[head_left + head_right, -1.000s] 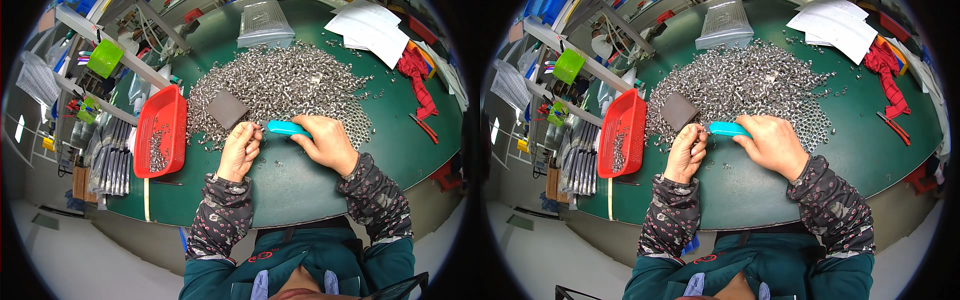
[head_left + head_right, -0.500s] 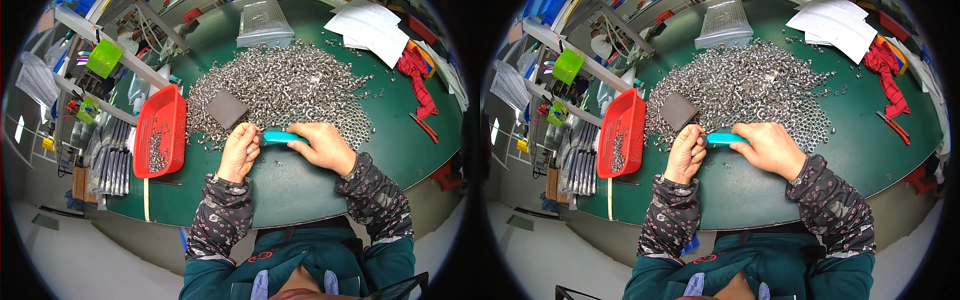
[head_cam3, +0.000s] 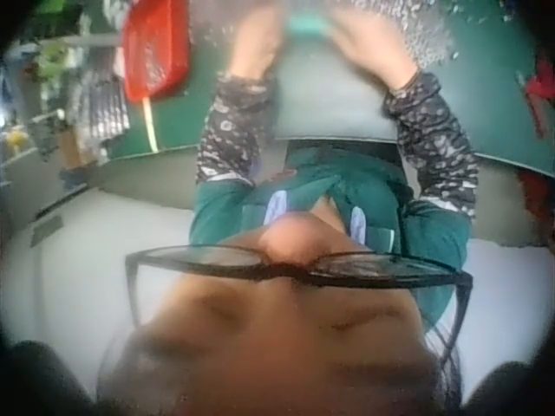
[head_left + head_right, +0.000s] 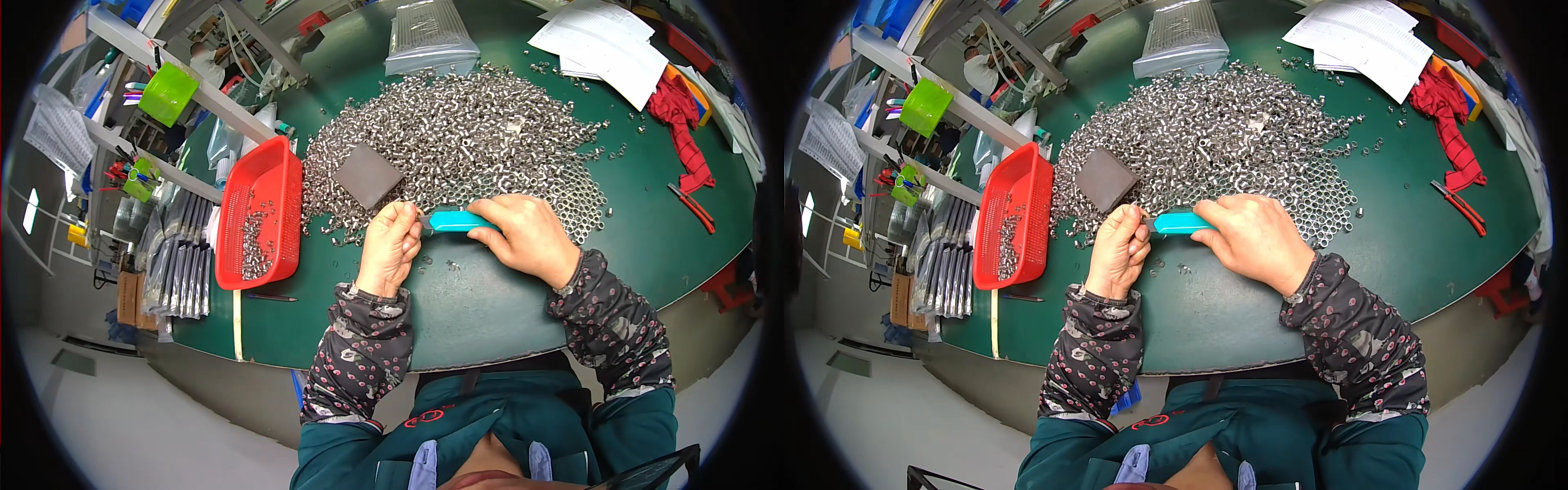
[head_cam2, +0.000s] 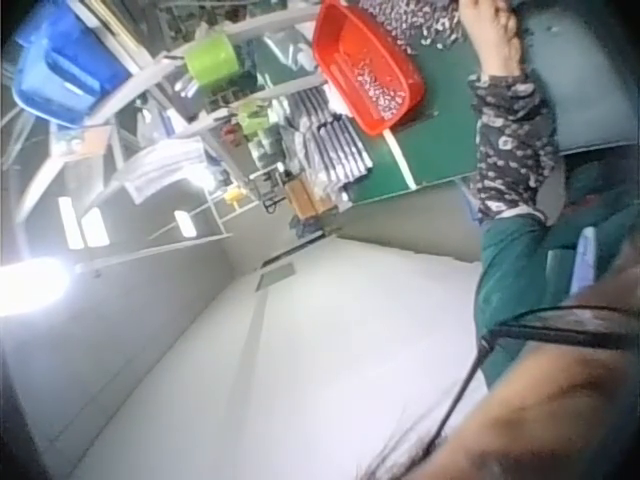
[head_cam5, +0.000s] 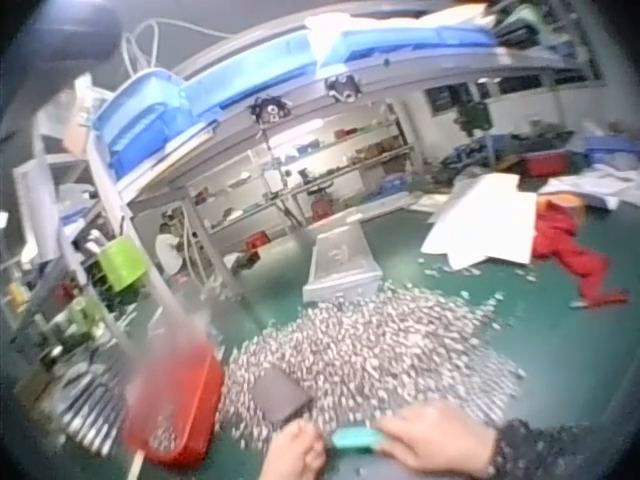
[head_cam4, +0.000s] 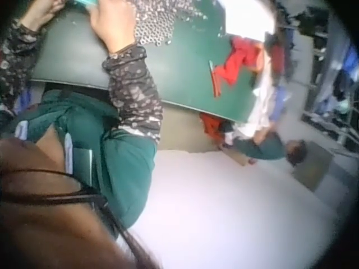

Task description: Picking up small metal eyelets from a pile and placing them onto a manual assembly tool.

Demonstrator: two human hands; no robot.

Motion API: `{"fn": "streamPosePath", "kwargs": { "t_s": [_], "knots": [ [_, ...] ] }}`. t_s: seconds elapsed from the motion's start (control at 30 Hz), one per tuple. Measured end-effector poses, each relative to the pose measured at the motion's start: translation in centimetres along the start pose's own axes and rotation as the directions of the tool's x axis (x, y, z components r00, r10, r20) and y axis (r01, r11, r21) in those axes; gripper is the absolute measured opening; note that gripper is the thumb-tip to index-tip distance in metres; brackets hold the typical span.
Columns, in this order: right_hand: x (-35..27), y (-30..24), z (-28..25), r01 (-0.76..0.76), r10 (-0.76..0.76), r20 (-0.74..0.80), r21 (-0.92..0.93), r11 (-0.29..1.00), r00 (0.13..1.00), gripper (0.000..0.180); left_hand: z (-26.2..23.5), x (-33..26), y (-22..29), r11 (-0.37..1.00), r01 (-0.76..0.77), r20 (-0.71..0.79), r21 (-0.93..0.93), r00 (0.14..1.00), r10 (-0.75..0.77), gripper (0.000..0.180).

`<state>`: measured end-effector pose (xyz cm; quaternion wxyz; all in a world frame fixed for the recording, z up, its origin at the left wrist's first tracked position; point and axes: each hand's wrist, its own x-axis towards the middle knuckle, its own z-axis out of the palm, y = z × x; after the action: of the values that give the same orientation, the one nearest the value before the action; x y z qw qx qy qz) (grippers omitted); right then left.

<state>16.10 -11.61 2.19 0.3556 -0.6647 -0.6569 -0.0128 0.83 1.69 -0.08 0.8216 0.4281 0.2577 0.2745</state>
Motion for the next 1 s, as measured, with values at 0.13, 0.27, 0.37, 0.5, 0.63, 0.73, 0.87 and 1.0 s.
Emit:
{"fn": "streamPosePath", "kwargs": {
  "t_s": [0.13, 0.27, 0.37, 0.5, 0.63, 0.73, 0.87, 1.0],
  "knots": [
    [-0.1, 0.0, 0.0, 0.018, -0.019, -0.025, -0.038, 0.999, 1.000, 0.020, 0.1, 0.0, 0.0, 1.000, -0.003, -0.002, 0.024, 1.000, 0.004, 0.016],
    [0.0, 0.2, 0.2, 0.048, -0.050, -0.032, -0.057, 0.997, 0.998, 0.020, -0.1, 0.0, 0.1, 0.999, 0.002, 0.003, 0.047, 1.000, -0.002, 0.016],
    [0.0, 0.0, -0.1, 0.038, -0.038, 0.009, -0.081, 0.996, 0.999, 0.023, 0.1, 0.0, 0.1, 0.998, 0.007, -0.003, 0.070, 1.000, -0.007, 0.017],
    [0.0, 0.0, -0.1, 0.051, -0.051, 0.000, -0.082, 0.995, 0.999, 0.023, 0.1, 0.0, 0.2, 0.994, 0.000, -0.013, 0.114, 1.000, 0.002, 0.019],
    [0.0, 0.1, 0.1, 0.089, -0.094, -0.052, -0.093, 0.992, 0.994, 0.020, -0.1, 0.1, 0.2, 0.991, 0.003, -0.007, 0.132, 1.000, -0.002, 0.019],
    [0.1, 0.2, 0.2, 0.111, -0.118, -0.057, -0.108, 0.988, 0.991, 0.021, -0.2, 0.1, 0.3, 0.989, 0.018, 0.000, 0.149, 1.000, -0.018, 0.019],
    [0.1, 0.2, 0.1, 0.147, -0.155, -0.069, -0.112, 0.983, 0.986, 0.021, -0.5, 0.1, 0.6, 0.986, 0.056, 0.047, 0.154, 0.997, -0.064, 0.018],
    [0.1, 0.2, -0.1, 0.167, -0.175, -0.048, -0.135, 0.977, 0.983, 0.022, -0.4, -0.1, 1.1, 0.976, 0.110, 0.060, 0.190, 0.991, -0.123, 0.017]
  ]
}}
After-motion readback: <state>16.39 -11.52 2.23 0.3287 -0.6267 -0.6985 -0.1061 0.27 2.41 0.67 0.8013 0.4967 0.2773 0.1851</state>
